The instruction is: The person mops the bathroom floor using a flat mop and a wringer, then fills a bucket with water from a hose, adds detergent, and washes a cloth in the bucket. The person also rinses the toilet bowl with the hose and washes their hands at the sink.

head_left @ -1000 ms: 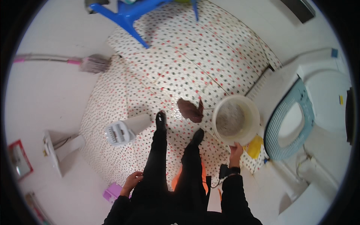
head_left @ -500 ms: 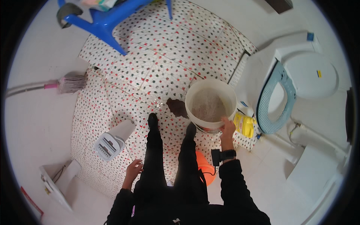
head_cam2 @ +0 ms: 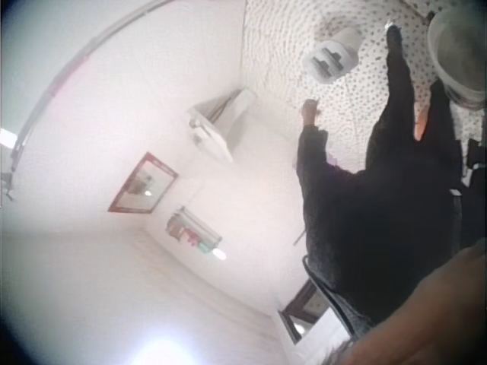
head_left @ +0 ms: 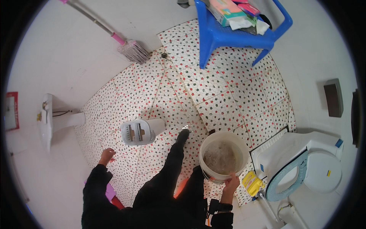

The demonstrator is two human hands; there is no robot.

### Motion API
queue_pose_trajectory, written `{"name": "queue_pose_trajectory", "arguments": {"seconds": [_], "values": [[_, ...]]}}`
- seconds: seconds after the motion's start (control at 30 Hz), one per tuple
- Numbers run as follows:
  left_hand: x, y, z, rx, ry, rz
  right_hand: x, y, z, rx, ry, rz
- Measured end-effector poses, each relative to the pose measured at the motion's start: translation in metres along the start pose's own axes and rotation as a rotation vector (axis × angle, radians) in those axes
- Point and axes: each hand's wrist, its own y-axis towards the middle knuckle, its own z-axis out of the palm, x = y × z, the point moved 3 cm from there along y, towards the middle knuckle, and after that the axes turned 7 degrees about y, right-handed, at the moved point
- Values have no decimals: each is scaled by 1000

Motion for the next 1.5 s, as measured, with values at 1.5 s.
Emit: {"name": "queue_pose_trajectory", "arguments": {"seconds": [1.5], "values": [[-229,-92,140,304,-1386,471,162,-187,236,830,-388,-20]]}}
